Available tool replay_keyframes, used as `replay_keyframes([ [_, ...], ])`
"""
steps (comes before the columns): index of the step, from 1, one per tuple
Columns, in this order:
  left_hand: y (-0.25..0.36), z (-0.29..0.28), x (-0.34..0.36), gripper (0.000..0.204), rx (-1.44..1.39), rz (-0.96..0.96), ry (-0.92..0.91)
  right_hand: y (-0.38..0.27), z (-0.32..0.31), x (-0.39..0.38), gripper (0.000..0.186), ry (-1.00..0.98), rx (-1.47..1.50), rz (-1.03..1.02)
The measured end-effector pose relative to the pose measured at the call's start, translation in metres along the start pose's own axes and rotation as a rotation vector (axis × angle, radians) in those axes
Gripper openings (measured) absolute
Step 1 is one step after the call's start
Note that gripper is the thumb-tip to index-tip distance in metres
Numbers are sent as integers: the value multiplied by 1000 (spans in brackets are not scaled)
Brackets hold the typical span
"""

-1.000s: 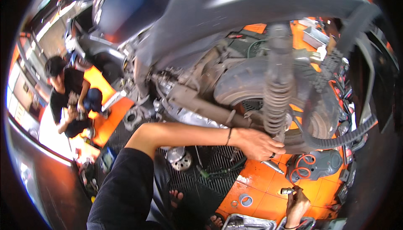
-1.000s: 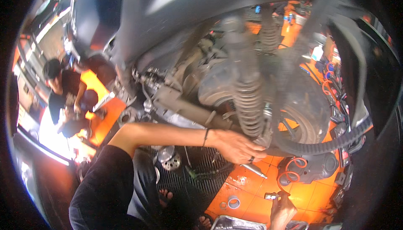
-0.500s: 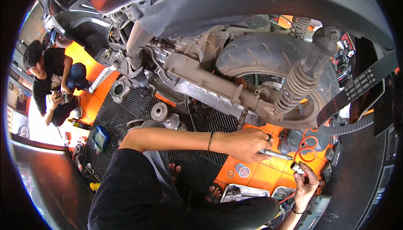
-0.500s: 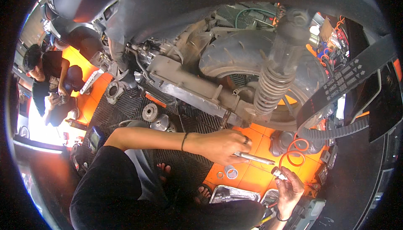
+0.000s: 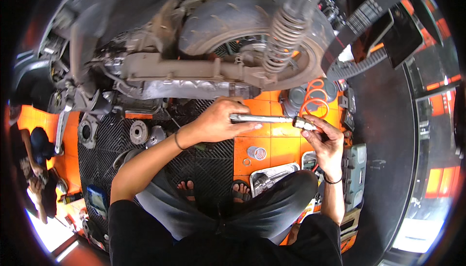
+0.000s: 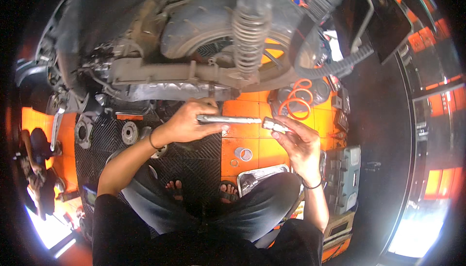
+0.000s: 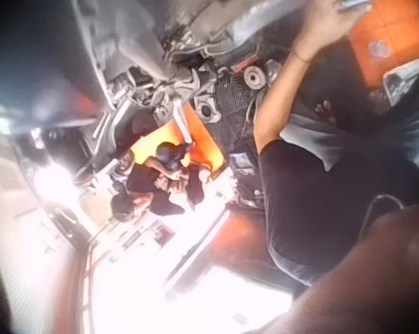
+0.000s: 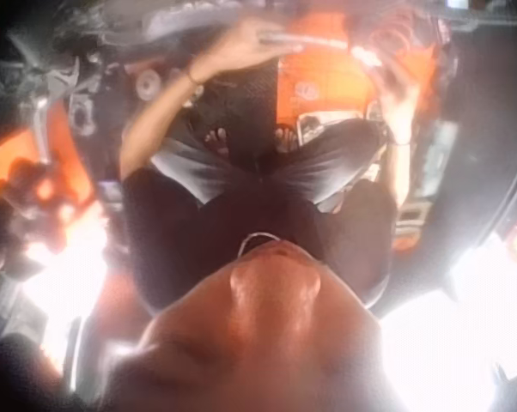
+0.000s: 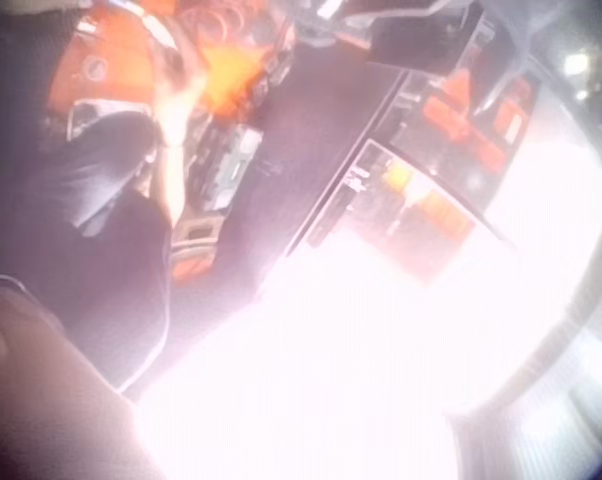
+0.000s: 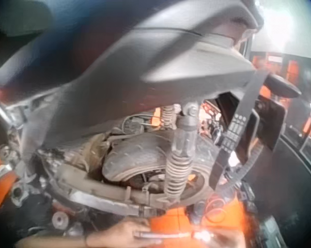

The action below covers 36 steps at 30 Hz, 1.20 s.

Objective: The person cleans motorcycle engine components with a brush, applies lubricant from a spray can, and uses a wrench to tighten bolts on the engine casing.

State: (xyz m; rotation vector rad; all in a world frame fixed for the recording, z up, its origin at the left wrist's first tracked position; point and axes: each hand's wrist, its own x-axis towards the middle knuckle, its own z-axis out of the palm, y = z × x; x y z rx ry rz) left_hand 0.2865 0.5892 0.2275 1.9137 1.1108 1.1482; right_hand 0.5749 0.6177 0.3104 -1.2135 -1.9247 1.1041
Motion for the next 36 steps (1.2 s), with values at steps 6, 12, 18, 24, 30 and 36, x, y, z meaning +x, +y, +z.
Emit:
replay_keyframes([
  [6,2,-4,-16,41,68,57,-6,-13,17,-3,36,-82,-206,-46],
  [12,3,-24,-21,36,-161,68,-112,-28,25,-3,39,-312,-210,-164],
  [18,8,-34,-31,31,-478,-40,-137,-34,49,-5,23,-259,-450,-306],
  [24,10,-46,-39,29,-518,-116,-103,-36,85,-2,25,-150,-363,-375],
  [30,9,-57,-46,23,-322,89,-46,-23,104,-8,20,-99,-349,-406],
  [36,9,-47,-51,23,-311,-78,-168,2,99,-11,26,-307,-417,-436],
])
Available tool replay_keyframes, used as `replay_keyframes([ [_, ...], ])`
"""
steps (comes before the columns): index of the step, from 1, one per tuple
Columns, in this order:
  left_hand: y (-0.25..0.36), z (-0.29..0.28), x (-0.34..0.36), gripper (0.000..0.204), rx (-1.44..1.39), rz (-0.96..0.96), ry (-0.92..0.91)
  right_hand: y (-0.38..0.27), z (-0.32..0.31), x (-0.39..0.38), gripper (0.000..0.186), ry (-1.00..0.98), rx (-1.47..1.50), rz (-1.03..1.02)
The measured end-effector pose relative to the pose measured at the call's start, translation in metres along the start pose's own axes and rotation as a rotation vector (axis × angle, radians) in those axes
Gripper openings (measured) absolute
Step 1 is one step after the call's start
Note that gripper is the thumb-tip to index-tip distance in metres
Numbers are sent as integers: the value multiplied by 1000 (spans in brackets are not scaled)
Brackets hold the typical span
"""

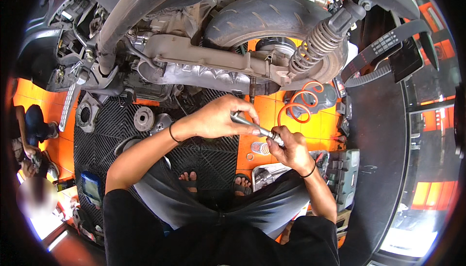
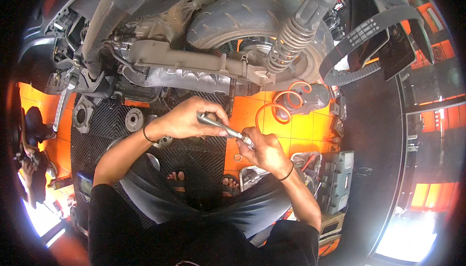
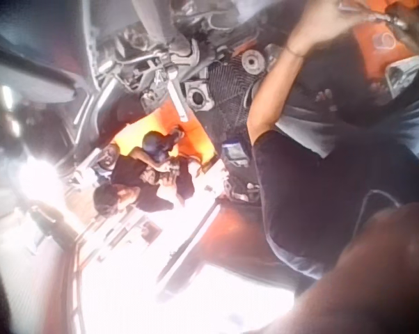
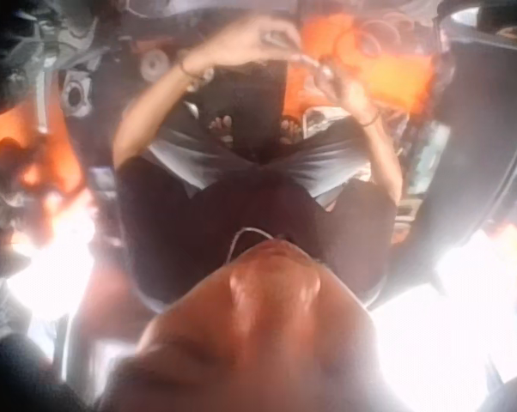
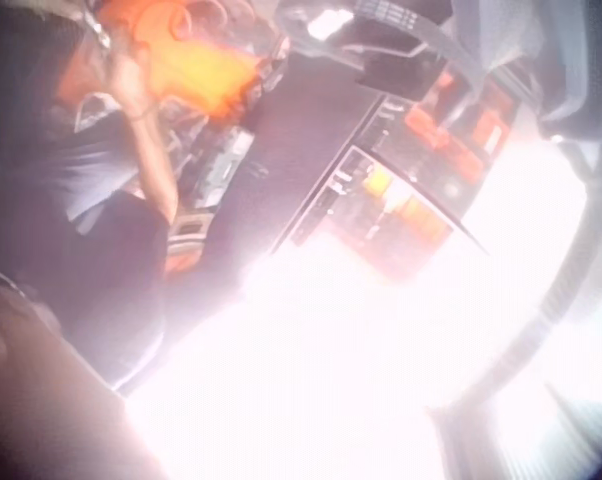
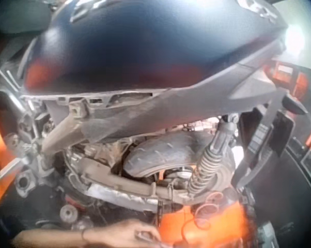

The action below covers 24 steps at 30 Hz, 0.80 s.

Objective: The person cleans motorcycle engine components with a brush, applies lubricant from a spray can, and uses a wrench to tighten bolts on the engine casing.

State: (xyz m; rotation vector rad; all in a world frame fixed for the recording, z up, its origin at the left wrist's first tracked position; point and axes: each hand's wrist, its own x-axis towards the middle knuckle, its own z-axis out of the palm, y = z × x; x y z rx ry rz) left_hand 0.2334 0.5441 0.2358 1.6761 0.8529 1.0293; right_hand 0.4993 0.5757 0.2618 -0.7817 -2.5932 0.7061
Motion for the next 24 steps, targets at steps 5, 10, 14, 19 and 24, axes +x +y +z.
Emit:
replay_keyframes([
  [5,-3,12,-2,22,59,-51,-39,9,6,-11,30,-140,-47,-24],
  [10,-3,31,1,21,28,-161,-44,26,5,-25,29,-179,-74,-94],
  [14,-6,50,9,19,30,-182,-34,40,8,-39,31,-201,-104,-109],
  [19,-11,67,16,19,46,-273,-29,55,12,-53,33,-190,-143,-111],
  [24,-16,82,22,20,98,-156,-34,61,12,-62,34,-231,-160,-82],
])
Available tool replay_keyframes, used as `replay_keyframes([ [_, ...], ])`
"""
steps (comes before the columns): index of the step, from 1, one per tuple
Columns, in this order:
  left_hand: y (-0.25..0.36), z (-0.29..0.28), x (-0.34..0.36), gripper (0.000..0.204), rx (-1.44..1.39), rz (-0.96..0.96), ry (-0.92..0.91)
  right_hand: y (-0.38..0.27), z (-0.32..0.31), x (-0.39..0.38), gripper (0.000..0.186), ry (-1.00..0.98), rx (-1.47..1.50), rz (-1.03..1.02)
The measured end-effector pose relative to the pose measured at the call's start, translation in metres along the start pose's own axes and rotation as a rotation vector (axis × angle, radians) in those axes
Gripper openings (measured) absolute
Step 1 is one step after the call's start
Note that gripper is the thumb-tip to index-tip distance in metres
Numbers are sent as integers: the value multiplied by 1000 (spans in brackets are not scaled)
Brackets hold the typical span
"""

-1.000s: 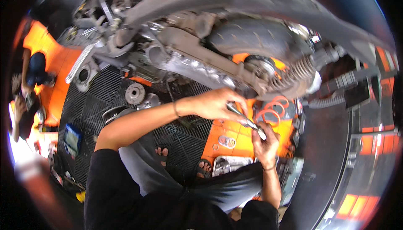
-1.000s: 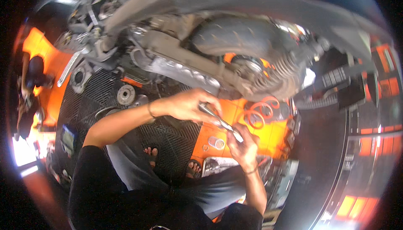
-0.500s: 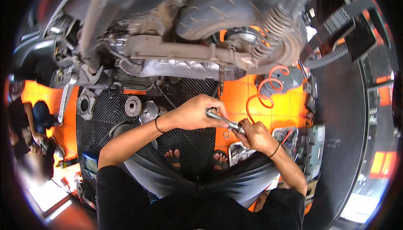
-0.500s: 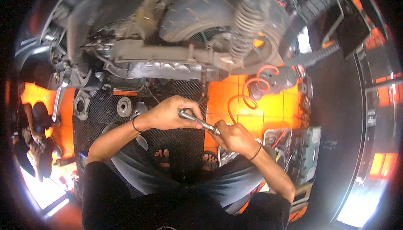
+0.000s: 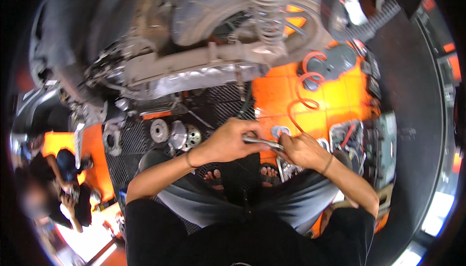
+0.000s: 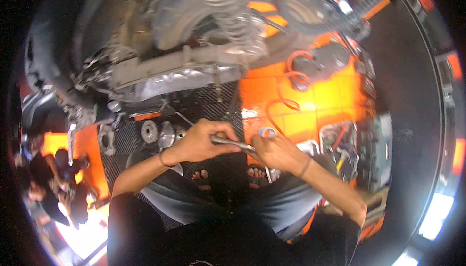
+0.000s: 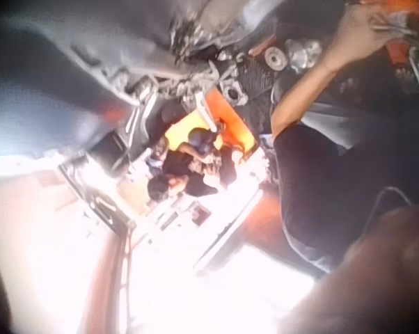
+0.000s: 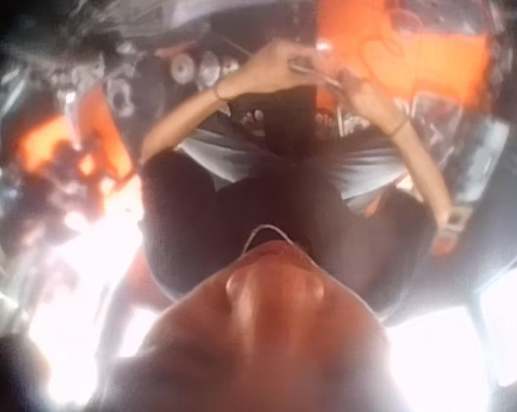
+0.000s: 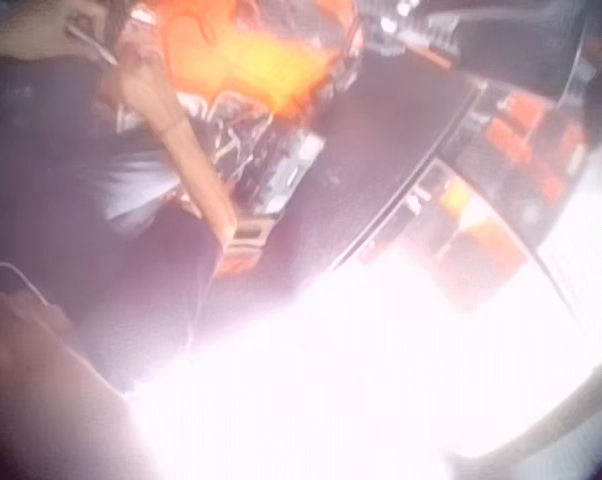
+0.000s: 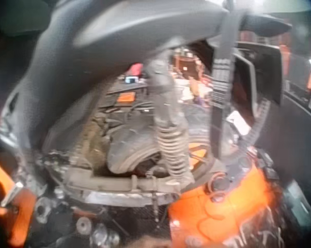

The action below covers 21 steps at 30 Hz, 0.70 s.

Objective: The person cleans motorcycle engine components with a brush, applies lubricant from a spray can, and uses a wrench to tighten bolts on the engine casing.

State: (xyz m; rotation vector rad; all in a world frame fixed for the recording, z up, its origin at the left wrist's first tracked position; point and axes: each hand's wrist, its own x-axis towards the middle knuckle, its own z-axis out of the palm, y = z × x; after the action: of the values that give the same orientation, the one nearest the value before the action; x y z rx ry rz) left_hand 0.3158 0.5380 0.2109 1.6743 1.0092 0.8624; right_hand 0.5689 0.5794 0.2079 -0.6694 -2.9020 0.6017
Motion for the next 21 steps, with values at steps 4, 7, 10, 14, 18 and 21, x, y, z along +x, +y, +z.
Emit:
replay_keyframes([
  [4,-3,7,4,22,26,91,-3,-7,-8,-2,37,-43,160,14],
  [7,-6,9,11,24,77,215,72,-5,-20,3,37,-96,206,37],
  [10,2,6,18,28,127,180,53,1,-25,15,33,-92,398,254],
  [14,35,-14,22,33,235,55,-170,4,-12,39,39,-54,431,41],
  [18,52,-61,-47,34,714,207,513,14,-7,54,23,-246,433,94],
  [21,37,-54,-183,18,752,-286,1308,25,1,61,16,-412,404,23],
])
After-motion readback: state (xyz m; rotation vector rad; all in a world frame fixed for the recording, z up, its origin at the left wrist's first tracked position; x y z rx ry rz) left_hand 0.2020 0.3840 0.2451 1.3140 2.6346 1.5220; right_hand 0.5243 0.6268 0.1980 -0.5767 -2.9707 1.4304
